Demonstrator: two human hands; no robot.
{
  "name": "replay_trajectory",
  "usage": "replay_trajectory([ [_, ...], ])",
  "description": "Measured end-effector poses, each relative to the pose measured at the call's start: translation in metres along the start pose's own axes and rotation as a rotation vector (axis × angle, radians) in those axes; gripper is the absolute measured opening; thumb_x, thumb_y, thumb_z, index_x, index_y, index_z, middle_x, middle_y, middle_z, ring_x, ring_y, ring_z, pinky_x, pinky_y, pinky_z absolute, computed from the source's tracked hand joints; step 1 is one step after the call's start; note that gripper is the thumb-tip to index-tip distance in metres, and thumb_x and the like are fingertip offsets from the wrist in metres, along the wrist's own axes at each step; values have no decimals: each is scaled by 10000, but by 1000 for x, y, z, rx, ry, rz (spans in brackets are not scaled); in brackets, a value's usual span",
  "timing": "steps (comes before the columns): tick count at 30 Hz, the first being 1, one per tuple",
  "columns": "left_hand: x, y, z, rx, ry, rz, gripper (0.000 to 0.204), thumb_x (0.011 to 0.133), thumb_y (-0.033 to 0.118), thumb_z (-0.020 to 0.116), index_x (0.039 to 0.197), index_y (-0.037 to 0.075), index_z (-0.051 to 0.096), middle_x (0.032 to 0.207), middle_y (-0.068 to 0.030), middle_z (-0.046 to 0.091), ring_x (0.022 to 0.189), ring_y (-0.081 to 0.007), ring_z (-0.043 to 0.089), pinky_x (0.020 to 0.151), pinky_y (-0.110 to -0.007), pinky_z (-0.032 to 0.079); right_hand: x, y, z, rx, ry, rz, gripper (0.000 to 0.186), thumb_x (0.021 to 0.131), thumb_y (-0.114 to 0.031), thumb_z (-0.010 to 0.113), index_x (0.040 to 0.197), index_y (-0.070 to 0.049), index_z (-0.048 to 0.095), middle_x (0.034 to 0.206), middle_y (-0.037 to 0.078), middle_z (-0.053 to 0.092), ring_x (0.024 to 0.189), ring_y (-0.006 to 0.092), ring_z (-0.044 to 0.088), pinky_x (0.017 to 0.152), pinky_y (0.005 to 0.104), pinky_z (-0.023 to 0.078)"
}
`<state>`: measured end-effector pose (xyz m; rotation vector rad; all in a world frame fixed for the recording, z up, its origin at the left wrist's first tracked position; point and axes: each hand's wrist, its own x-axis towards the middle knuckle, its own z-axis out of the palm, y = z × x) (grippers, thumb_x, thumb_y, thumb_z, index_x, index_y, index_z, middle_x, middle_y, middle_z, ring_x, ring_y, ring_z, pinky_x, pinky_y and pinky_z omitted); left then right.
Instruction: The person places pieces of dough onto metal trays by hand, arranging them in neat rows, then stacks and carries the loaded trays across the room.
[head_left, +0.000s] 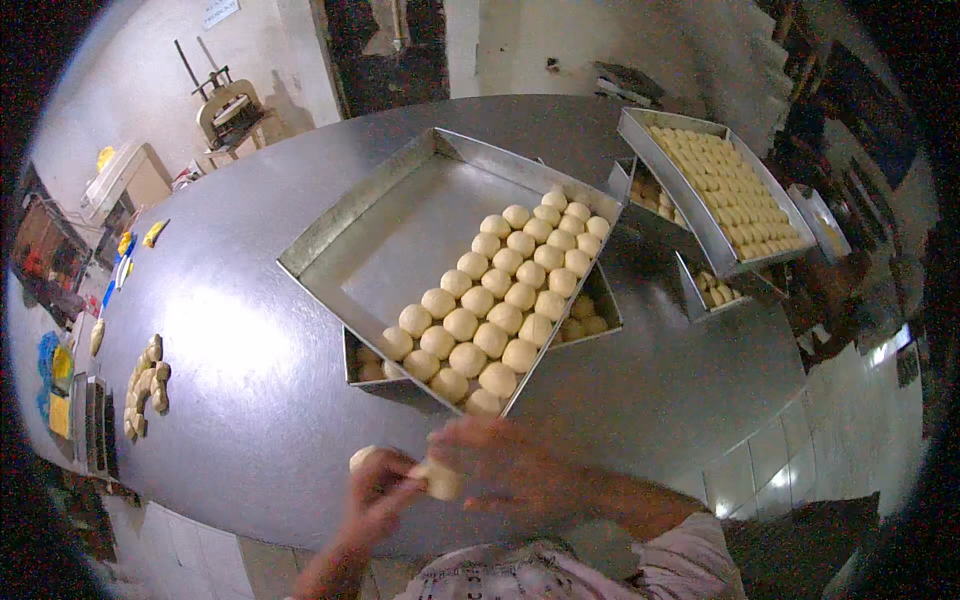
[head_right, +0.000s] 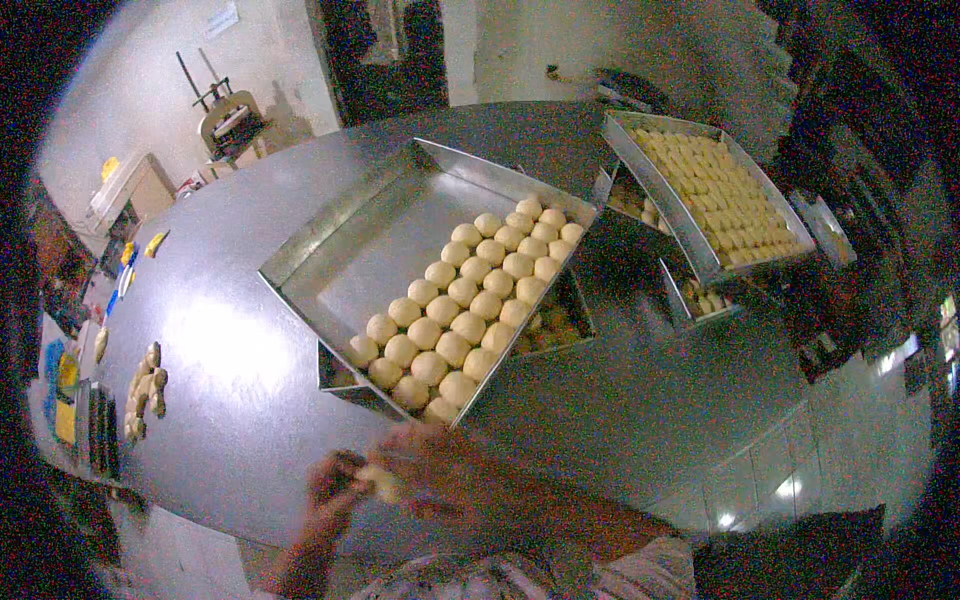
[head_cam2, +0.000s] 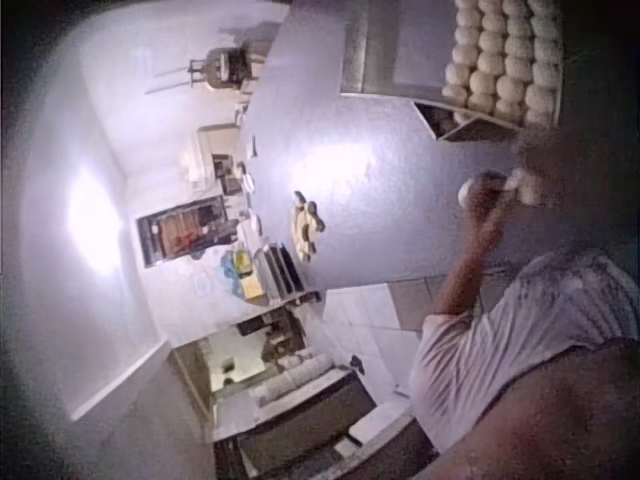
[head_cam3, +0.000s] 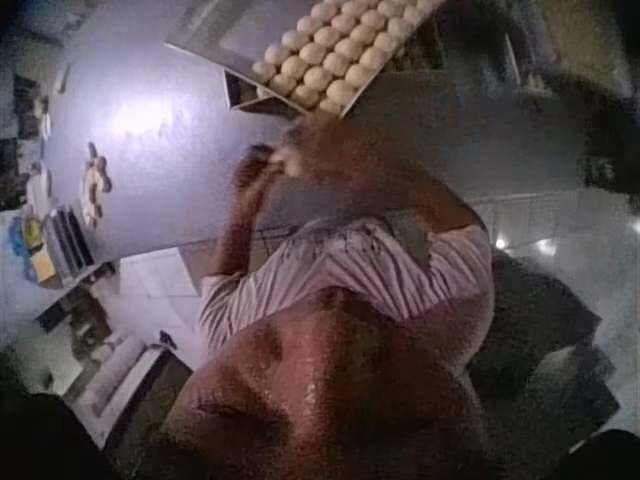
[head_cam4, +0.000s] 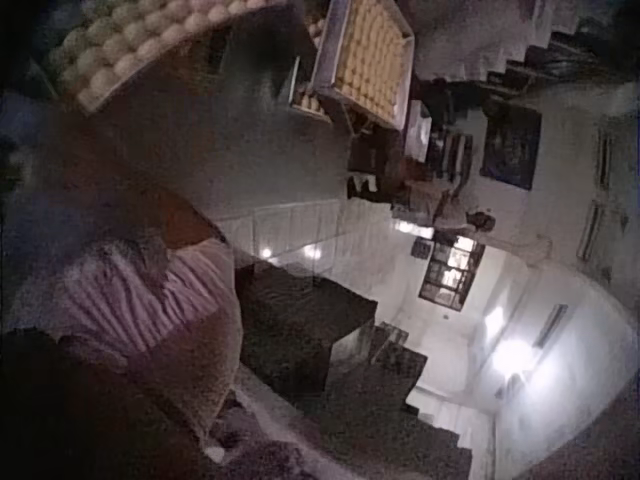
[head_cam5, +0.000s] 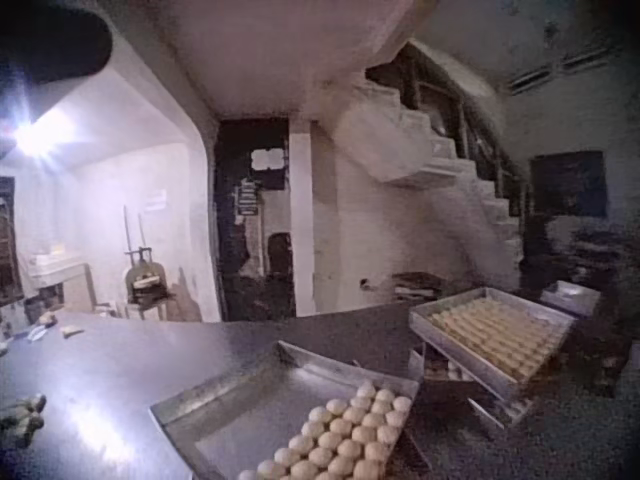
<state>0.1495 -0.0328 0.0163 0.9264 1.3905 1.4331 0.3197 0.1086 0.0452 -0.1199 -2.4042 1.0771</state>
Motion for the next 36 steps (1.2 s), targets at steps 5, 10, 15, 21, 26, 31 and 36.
replay_trajectory([
  [5,-11,-22,-39,495,-210,54,213,833,136,568,1022,40,594,1017,-104,586,907,-215,552,809,-317,431,-100,8,83,338,436,495,303,841,-106,536,1141,-61,525,1120,144,531,1033,301,505,910,398,386],
  [10,-19,-25,-109,808,-18,212,368,777,181,609,1121,65,549,1147,-140,522,1115,-335,412,943,-430,328,-170,42,52,-1082,153,738,387,832,-277,501,1187,-123,502,1215,163,453,1055,376,415,891,555,306],
  [15,-16,-72,-90,1019,-155,332,406,783,105,584,1184,100,520,1125,-150,516,1059,-335,451,889,-406,384,-96,96,54,-953,652,836,318,804,-186,555,1076,-31,498,1071,173,505,974,351,443,844,478,324],
  [21,-23,-62,-135,459,-18,-135,174,879,76,473,1047,46,508,1053,-131,525,961,-228,517,822,-348,434,-153,66,45,-1077,533,785,367,739,-261,637,988,-24,507,956,190,499,947,358,452,782,444,365],
  [26,-4,-38,-75,-154,-21,-114,114,904,90,443,1013,54,439,999,-94,513,958,-178,506,787,-304,443,-89,97,18,-732,667,1053,326,708,-235,643,919,-21,518,955,187,507,965,370,456,808,493,369],
  [31,47,-1,-89,207,179,65,150,817,83,577,768,76,435,674,21,429,612,-75,399,535,-222,339,-162,101,11,-942,397,693,339,720,-207,625,972,-6,523,1039,218,508,1067,389,428,934,463,338],
  [36,130,37,1,606,143,302,229,771,167,647,775,13,479,678,-40,506,651,-128,469,579,-287,417,-110,121,-28,-706,386,1013,452,766,-209,592,1132,23,464,1187,220,453,1120,389,406,1002,472,269],
])
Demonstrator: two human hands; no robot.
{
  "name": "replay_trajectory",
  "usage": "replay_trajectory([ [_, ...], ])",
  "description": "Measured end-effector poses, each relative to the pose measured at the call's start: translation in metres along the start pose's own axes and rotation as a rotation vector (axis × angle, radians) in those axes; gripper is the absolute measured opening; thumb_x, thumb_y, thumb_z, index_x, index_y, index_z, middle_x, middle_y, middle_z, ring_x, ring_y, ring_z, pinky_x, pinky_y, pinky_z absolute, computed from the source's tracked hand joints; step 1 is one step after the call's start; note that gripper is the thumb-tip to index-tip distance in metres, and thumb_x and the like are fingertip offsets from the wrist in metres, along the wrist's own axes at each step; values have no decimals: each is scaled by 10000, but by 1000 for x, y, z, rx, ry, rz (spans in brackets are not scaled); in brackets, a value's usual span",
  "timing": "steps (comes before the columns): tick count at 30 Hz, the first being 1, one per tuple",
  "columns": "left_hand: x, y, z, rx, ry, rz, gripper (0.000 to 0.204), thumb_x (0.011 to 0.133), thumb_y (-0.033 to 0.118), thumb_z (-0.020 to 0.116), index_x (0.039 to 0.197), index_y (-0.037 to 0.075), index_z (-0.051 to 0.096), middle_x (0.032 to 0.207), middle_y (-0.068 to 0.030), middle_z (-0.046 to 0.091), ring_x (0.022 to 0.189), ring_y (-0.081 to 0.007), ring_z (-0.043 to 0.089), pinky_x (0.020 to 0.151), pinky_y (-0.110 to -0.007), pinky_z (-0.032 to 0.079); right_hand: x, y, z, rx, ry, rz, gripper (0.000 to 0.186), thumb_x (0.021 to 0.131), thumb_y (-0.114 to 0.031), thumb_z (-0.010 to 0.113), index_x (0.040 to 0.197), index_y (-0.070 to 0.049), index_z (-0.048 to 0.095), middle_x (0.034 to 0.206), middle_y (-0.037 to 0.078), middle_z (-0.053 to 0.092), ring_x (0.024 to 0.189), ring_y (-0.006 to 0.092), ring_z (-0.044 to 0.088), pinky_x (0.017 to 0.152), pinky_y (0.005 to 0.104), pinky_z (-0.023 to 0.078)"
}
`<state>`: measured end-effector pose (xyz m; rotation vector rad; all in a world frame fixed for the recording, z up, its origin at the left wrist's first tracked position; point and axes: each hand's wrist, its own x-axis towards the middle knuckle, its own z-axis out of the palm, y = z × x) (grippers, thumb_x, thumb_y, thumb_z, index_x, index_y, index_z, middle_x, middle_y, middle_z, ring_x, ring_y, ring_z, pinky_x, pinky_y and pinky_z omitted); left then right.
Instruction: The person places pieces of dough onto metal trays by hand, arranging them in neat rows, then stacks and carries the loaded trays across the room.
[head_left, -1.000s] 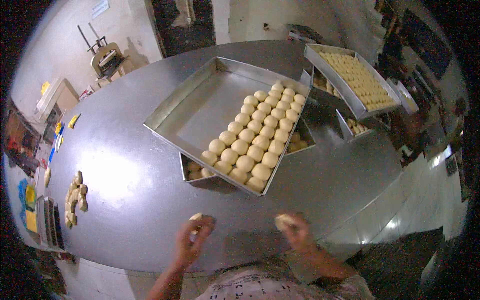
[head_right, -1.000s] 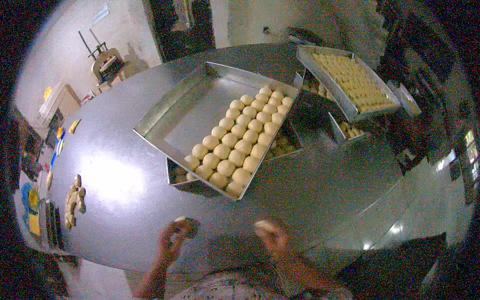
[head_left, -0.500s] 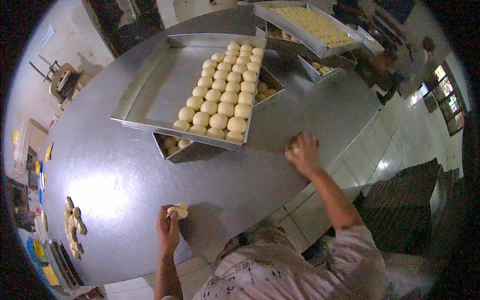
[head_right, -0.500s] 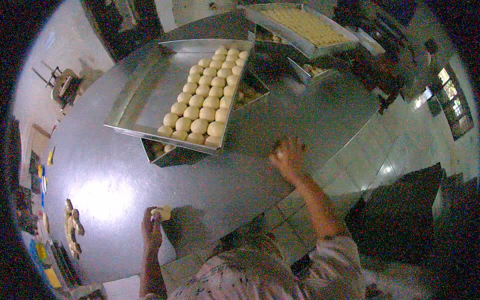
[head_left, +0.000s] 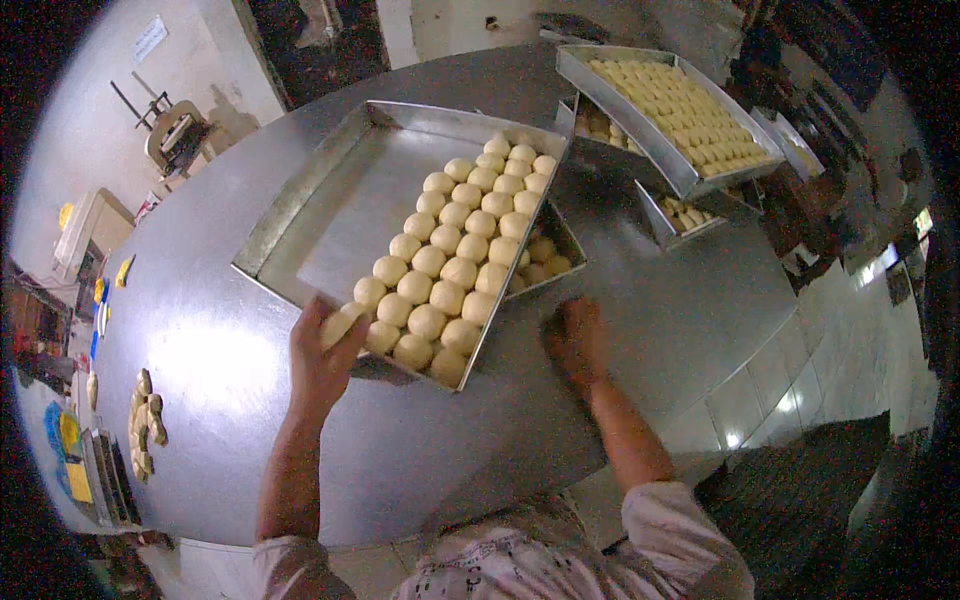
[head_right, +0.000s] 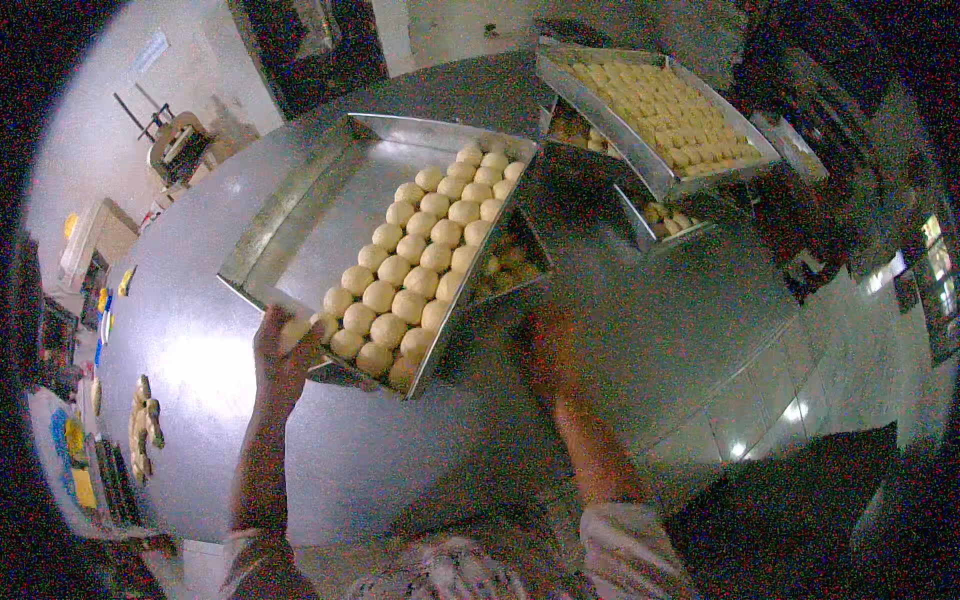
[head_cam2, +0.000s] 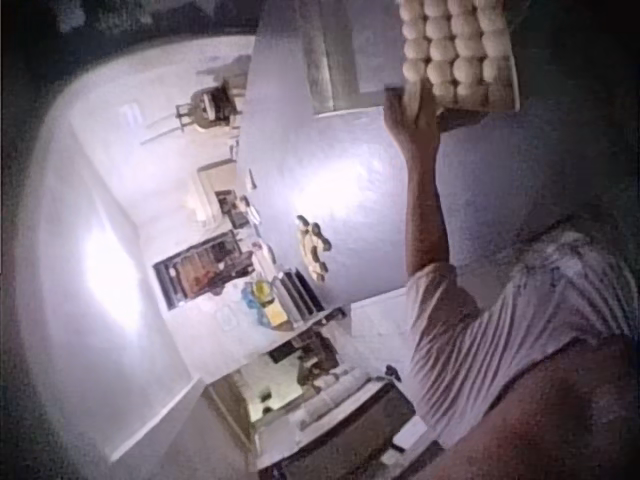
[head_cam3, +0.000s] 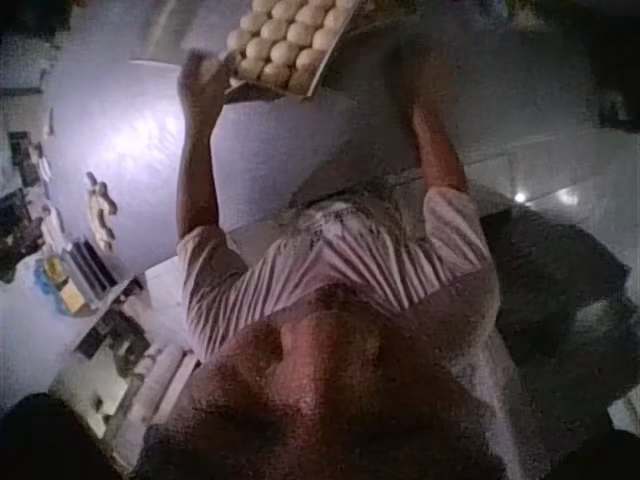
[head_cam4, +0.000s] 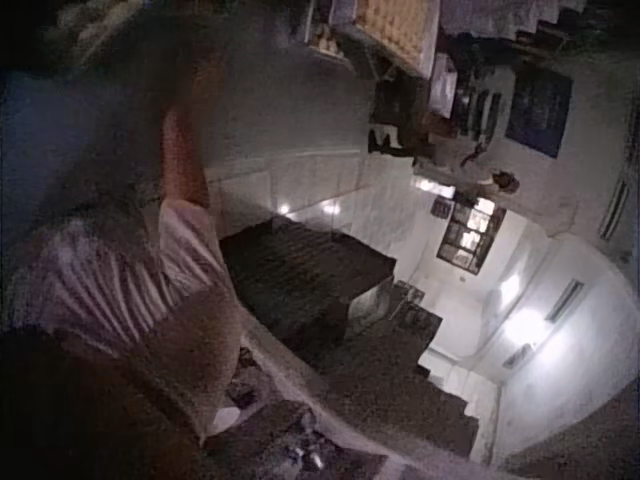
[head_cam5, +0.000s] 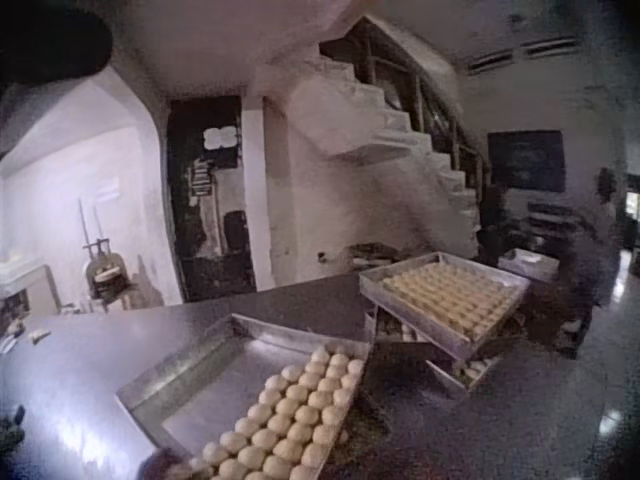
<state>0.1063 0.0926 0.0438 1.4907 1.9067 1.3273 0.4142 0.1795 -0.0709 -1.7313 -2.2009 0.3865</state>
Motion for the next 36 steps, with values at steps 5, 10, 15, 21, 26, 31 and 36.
replay_trajectory([
  [5,103,15,42,251,-117,252,327,759,230,666,1045,101,575,862,-115,552,852,-235,563,743,-352,457,-46,120,64,1,144,-338,434,828,-238,503,1167,28,451,1149,208,486,1072,382,432,942,470,316],
  [10,196,-7,129,528,-173,315,336,773,325,616,1065,159,605,1000,-141,562,958,-323,551,820,-393,456,-6,78,23,70,98,-134,350,823,-182,471,1120,4,470,1116,196,500,1013,395,465,908,486,352],
  [15,232,-16,164,703,-311,170,340,743,319,610,1029,137,623,1051,-152,590,972,-308,562,817,-396,463,-18,72,-24,204,66,-408,400,735,-114,587,1106,-14,481,1114,187,504,993,361,497,854,455,409],
  [21,252,-32,163,539,-319,136,350,746,312,591,1039,124,620,974,-155,618,893,-329,589,797,-396,476,49,71,-84,1112,-94,62,386,768,-142,610,1118,-23,499,1095,104,538,1002,203,523,887,340,421],
  [26,237,-59,137,623,-371,268,383,804,351,559,1100,108,573,985,-166,605,881,-327,588,810,-418,464,174,-46,-137,1183,386,-365,371,778,-142,630,1111,-37,505,1045,67,550,933,165,523,850,307,425],
  [31,197,-11,86,420,-413,166,380,792,259,606,1122,89,528,973,-187,558,921,-312,558,814,-397,453,279,-108,-102,721,677,-548,287,791,-191,629,1009,-20,554,888,122,598,846,238,579,798,332,454],
  [36,96,9,1,161,-63,32,192,797,164,627,855,47,486,745,-31,490,728,-136,485,654,-286,429,274,-102,-58,505,300,-395,259,794,-222,622,940,-12,584,863,159,623,839,278,608,736,362,478],
])
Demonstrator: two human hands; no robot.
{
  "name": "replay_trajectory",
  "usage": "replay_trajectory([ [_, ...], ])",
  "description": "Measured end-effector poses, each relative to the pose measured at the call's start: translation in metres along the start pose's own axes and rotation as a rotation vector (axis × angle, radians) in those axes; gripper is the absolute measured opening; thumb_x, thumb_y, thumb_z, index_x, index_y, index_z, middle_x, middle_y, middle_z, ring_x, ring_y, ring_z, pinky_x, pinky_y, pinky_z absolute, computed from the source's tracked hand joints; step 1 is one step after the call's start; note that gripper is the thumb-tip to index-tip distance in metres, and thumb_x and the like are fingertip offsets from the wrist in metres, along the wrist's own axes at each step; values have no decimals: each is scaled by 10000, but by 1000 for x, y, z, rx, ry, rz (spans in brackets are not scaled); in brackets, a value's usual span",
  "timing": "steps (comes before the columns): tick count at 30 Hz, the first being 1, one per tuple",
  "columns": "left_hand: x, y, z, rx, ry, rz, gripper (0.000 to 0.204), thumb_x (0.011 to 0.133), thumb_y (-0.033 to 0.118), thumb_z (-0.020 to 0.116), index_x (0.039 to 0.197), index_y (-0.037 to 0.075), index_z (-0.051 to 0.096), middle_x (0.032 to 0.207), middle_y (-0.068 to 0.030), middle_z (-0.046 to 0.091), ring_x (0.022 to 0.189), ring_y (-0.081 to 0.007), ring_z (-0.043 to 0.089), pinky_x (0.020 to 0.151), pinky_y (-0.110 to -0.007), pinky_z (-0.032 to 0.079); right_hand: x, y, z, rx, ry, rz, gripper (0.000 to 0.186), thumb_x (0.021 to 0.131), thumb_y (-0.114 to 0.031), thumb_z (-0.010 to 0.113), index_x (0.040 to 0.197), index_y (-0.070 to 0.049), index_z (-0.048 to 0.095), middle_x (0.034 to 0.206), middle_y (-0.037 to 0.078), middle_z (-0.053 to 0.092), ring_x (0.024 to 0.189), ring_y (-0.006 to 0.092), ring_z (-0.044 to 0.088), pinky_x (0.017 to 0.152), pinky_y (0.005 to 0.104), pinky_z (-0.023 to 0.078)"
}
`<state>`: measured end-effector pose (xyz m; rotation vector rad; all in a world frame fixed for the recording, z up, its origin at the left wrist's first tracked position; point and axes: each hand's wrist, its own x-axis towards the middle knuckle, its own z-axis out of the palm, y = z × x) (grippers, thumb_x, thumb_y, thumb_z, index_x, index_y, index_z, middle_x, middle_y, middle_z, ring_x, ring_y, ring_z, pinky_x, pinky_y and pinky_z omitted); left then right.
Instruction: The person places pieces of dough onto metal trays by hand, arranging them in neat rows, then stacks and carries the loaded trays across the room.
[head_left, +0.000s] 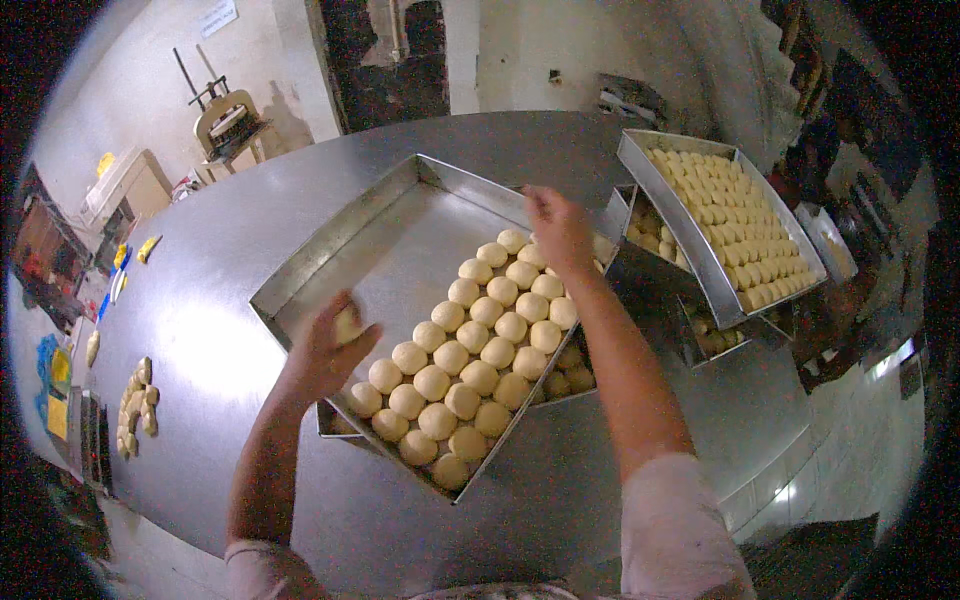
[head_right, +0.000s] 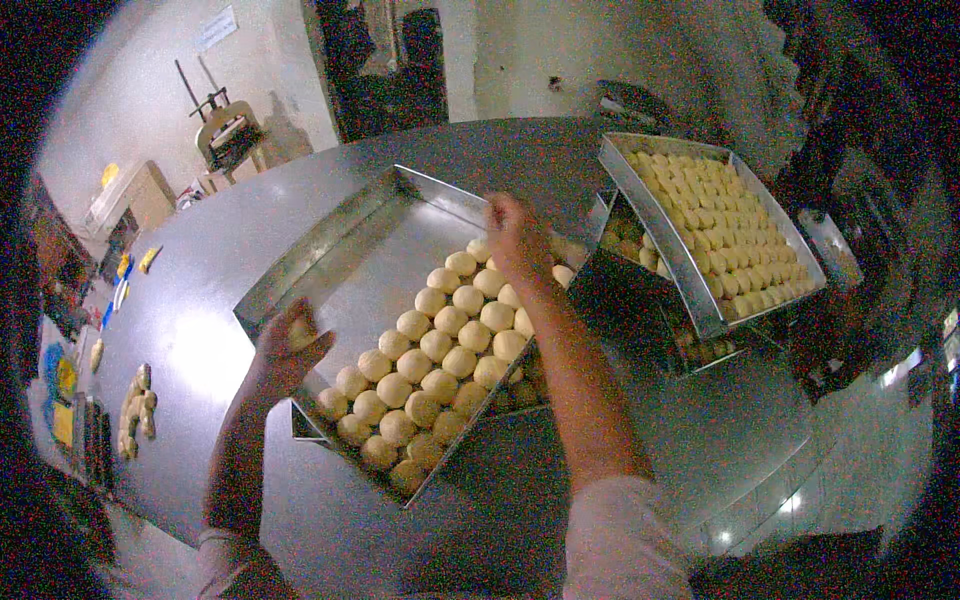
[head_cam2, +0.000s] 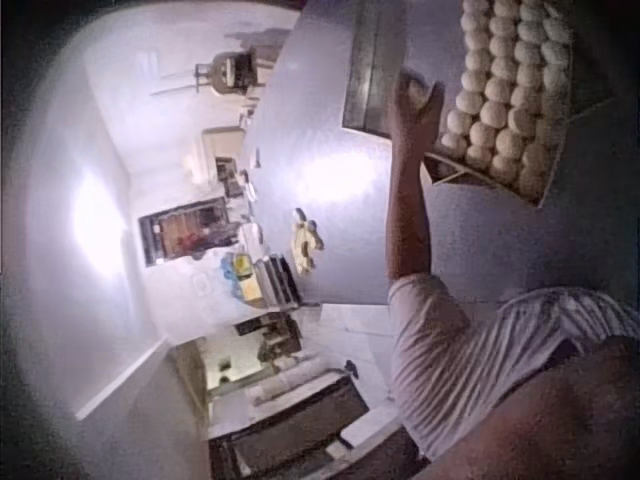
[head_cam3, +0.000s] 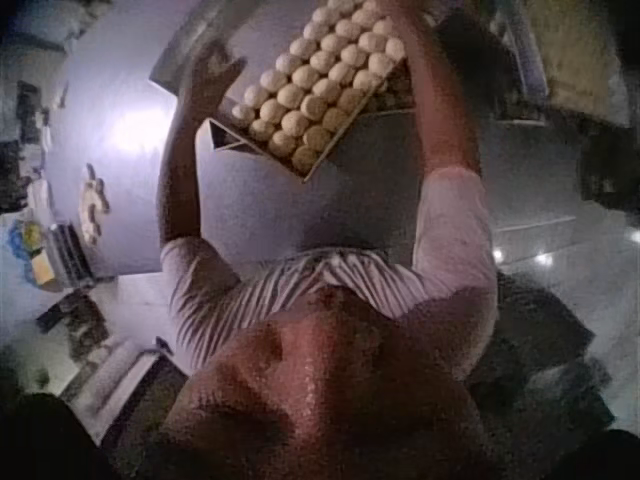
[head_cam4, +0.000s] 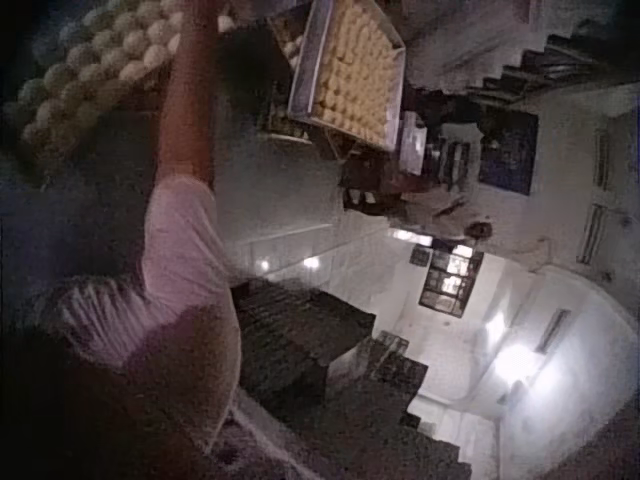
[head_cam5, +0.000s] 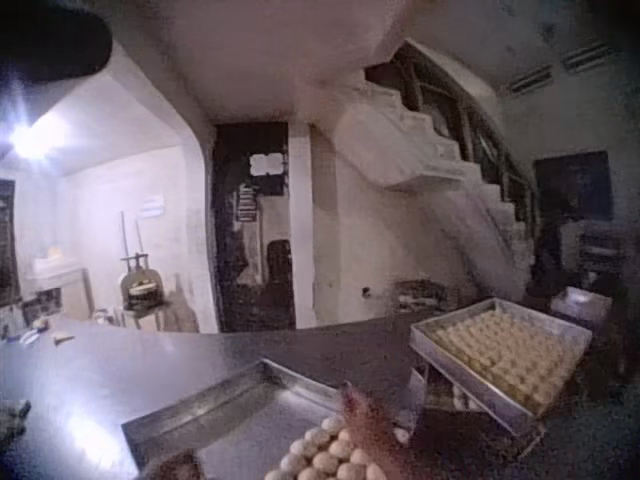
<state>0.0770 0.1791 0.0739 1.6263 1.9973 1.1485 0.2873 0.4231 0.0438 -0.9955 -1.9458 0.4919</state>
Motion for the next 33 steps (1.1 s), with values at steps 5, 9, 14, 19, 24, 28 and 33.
replay_trajectory([
  [5,-110,-22,-23,-683,98,-206,234,826,227,608,903,77,445,832,-5,469,780,-115,463,669,-248,406,-116,-128,-62,211,-26,-214,282,832,-211,562,1059,-43,552,986,108,609,928,242,581,816,341,447],
  [9,-167,6,38,-1277,-422,-236,542,886,480,389,1248,79,342,1245,-101,394,1164,-251,384,976,-392,309,-223,-180,-63,161,-359,-587,311,830,-112,527,1133,-48,499,1218,129,469,1154,271,421,938,392,355],
  [14,-234,-32,32,-1229,-735,-374,405,859,273,482,1196,59,415,1181,-130,451,1067,-255,447,904,-367,352,-345,-151,-54,351,-380,213,314,818,-76,534,1131,-48,530,1110,135,544,1057,257,507,882,357,408],
  [19,-250,-66,-86,-906,-645,-332,398,885,251,455,1206,16,428,1180,-156,489,1066,-259,481,922,-368,346,-409,-94,-75,-862,-324,12,406,809,-221,554,1174,-52,498,1123,193,512,1054,371,453,926,413,352],
  [24,-259,-68,-76,-804,-734,-311,438,893,280,473,1194,-38,442,1144,-166,532,1093,-262,490,958,-391,335,-355,-49,-20,-668,146,418,523,733,-262,626,1145,11,458,1137,203,473,1058,393,432,928,518,303],
  [28,-255,-72,-106,-670,-551,-226,366,874,234,518,1121,-36,499,1056,-140,571,1040,-233,519,936,-371,362,-415,-79,-9,-465,-127,5,415,710,-234,644,1028,-10,500,1055,179,492,992,359,466,873,489,343],
  [33,-216,-53,-115,-502,-312,-206,272,877,173,515,1059,-27,538,988,-123,590,974,-208,547,900,-352,398,-349,-11,-83,-762,102,379,384,698,-178,660,1020,-40,506,1073,180,481,1046,349,440,897,470,342],
])
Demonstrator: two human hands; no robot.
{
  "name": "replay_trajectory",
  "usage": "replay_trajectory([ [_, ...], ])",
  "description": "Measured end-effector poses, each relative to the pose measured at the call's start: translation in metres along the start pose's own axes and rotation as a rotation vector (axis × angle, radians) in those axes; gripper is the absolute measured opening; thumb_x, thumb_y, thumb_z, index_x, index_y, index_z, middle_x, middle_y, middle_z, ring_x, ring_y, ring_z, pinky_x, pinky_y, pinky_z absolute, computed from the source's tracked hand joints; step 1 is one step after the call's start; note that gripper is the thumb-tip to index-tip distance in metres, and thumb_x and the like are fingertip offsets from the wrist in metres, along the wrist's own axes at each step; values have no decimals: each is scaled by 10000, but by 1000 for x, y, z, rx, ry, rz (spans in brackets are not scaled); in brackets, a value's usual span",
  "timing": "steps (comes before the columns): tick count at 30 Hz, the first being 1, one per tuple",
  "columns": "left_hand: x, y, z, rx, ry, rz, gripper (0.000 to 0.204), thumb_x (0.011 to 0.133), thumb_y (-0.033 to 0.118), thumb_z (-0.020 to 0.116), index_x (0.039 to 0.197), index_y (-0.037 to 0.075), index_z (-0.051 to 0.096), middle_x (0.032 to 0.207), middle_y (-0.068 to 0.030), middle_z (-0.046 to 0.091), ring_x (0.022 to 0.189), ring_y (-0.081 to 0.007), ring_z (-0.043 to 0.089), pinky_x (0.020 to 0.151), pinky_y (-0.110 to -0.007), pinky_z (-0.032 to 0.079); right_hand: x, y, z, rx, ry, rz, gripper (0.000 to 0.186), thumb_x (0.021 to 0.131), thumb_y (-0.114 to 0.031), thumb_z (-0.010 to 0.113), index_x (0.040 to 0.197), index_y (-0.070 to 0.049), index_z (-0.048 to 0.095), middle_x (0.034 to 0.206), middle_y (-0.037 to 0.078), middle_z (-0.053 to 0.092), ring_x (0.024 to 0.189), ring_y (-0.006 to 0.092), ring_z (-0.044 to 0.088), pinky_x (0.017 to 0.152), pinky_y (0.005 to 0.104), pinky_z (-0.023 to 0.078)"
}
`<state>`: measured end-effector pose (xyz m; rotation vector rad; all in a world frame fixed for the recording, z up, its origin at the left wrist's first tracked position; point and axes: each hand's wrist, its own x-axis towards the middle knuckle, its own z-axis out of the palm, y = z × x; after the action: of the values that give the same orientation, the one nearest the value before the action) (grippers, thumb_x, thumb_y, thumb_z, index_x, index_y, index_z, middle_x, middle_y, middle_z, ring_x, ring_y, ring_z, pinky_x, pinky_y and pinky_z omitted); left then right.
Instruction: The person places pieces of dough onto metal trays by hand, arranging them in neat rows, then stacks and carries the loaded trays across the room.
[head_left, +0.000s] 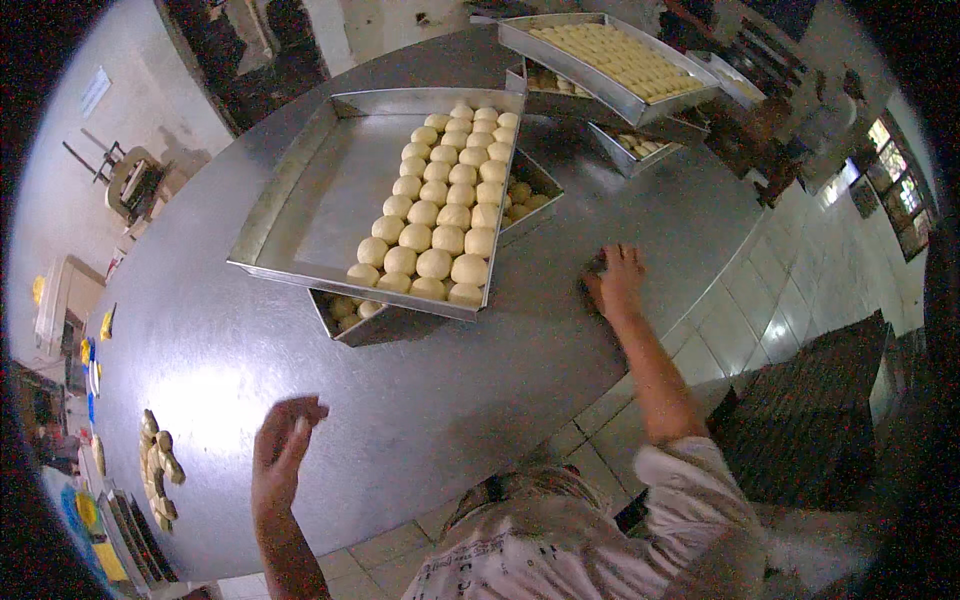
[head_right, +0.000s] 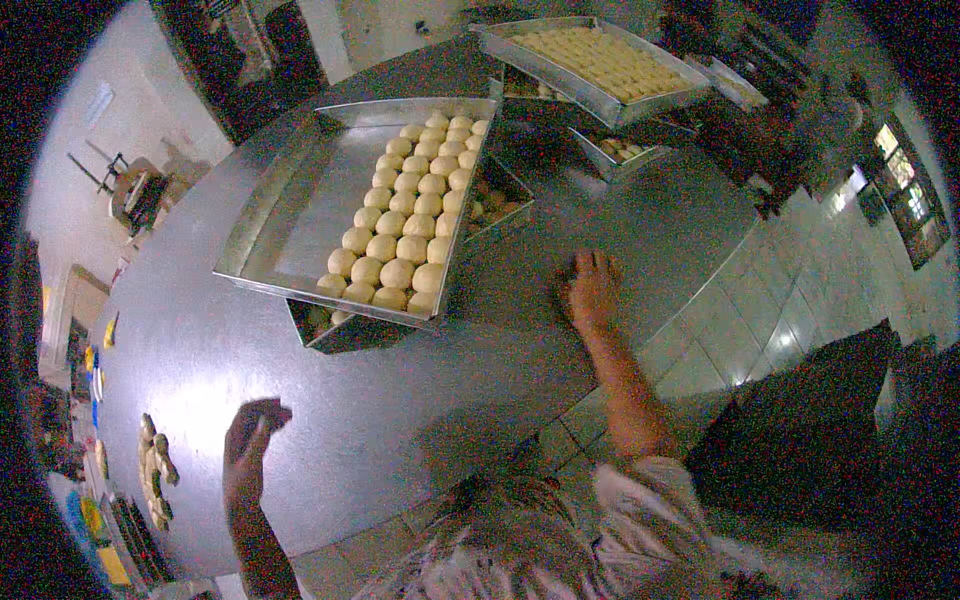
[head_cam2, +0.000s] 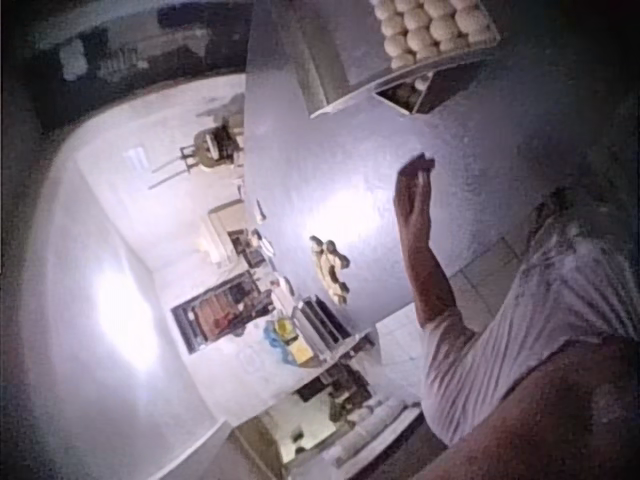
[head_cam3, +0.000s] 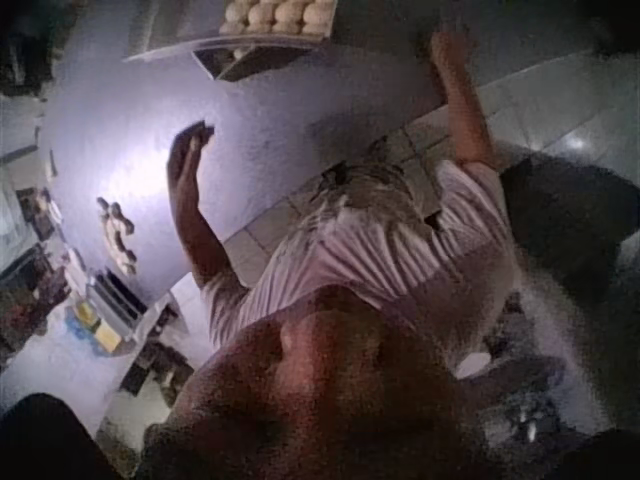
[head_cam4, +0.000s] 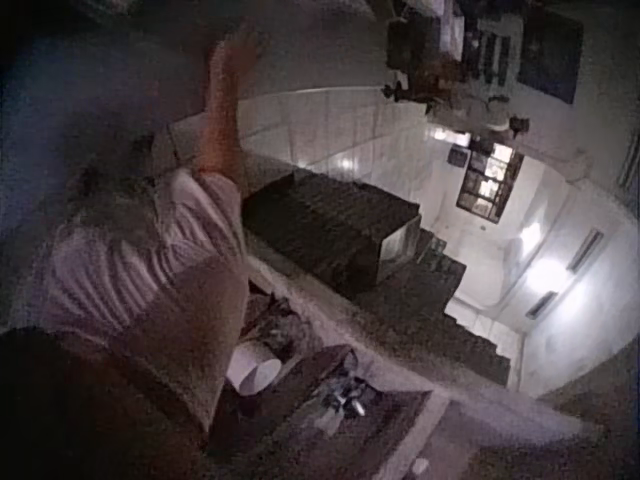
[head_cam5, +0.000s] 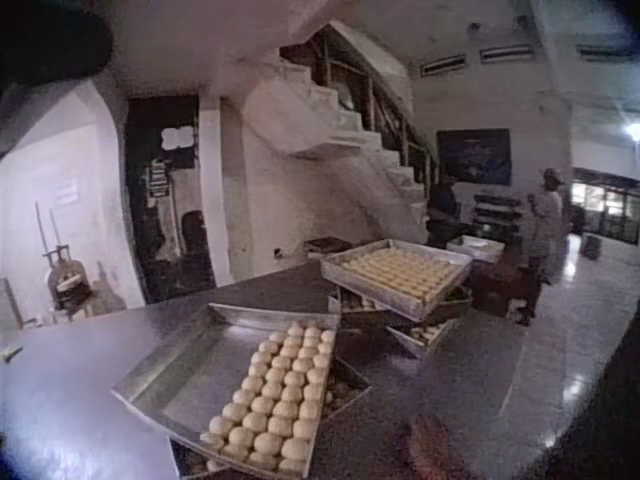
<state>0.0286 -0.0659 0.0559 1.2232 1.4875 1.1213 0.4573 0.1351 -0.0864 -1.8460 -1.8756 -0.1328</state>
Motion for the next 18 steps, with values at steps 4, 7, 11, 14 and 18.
replay_trajectory([
  [4,80,33,35,93,-159,132,325,882,251,515,1077,-8,541,1016,-92,585,980,-162,520,875,-309,396,-49,-28,28,192,-165,-212,387,661,-164,694,978,-27,521,1033,169,484,989,356,439,811,468,372],
  [7,144,47,37,184,-66,131,353,900,304,472,1092,15,538,1041,-86,585,1001,-166,530,878,-329,406,-49,-2,2,239,-243,-332,352,657,-152,696,927,-21,513,979,167,486,940,356,438,753,475,379],
  [11,254,48,50,358,-8,205,403,874,374,504,1101,45,549,1065,-65,581,995,-167,530,844,-298,410,47,40,10,103,-274,107,385,770,-271,575,1057,-28,497,1209,188,405,1139,394,338,948,499,283],
  [14,332,22,95,481,114,213,473,881,395,473,1085,-25,546,1030,-149,597,942,-234,553,837,-342,421,48,13,60,278,-218,-1,364,641,-161,705,924,-33,515,997,170,493,942,356,463,804,461,389],
  [18,389,20,120,672,212,94,548,873,464,422,1126,-13,517,1017,-190,603,957,-304,567,838,-374,425,19,43,18,266,-300,-359,354,681,-193,665,948,-23,505,986,185,490,944,364,466,855,446,377],
])
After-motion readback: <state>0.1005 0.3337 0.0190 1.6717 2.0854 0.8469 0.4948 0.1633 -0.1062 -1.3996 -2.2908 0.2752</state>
